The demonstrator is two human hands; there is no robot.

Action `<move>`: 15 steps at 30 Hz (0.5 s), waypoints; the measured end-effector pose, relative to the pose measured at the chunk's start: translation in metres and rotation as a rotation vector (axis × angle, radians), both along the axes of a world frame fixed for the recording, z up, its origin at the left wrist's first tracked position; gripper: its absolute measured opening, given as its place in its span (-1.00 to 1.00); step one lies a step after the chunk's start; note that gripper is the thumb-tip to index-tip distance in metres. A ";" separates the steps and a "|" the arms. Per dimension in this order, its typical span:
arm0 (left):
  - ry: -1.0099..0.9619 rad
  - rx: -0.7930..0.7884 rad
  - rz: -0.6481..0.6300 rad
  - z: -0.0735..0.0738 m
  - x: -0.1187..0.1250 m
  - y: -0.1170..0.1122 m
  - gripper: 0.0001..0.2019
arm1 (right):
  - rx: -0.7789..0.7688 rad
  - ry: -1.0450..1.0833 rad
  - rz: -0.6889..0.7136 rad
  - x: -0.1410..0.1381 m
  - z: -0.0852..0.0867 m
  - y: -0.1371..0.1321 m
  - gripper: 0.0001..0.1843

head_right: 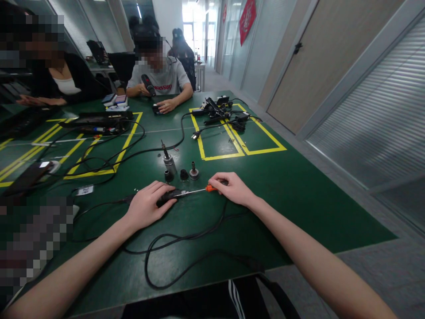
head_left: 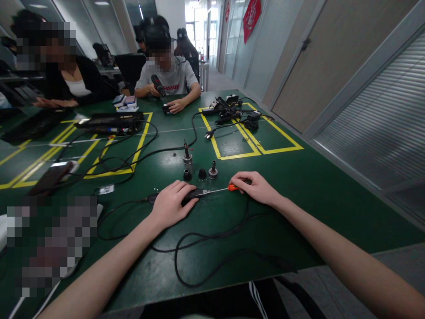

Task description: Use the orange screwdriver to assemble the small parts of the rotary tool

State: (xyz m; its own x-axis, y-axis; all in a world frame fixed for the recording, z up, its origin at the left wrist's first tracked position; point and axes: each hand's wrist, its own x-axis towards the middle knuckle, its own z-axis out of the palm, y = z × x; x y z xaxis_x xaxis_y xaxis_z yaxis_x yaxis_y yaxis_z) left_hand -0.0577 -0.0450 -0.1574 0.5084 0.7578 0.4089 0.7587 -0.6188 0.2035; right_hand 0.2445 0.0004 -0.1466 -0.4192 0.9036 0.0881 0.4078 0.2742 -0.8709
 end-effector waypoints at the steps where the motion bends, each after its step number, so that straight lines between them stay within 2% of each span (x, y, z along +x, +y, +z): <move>1: -0.001 0.000 0.000 0.000 0.000 0.000 -0.78 | -0.004 -0.007 -0.001 0.000 0.000 0.000 -0.58; 7: -0.010 0.003 0.006 -0.001 0.000 0.000 -0.77 | -0.037 0.055 -0.022 0.001 -0.001 0.001 -0.66; 15: -0.005 0.007 0.004 0.001 0.000 0.000 -0.79 | -0.073 0.118 -0.037 0.002 0.002 0.002 -0.64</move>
State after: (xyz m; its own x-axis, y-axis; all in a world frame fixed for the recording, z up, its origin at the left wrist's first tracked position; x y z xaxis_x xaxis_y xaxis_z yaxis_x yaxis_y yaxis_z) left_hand -0.0573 -0.0454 -0.1568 0.5032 0.7571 0.4167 0.7602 -0.6171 0.2032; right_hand 0.2464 0.0028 -0.1442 -0.3759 0.9241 0.0682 0.3103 0.1949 -0.9304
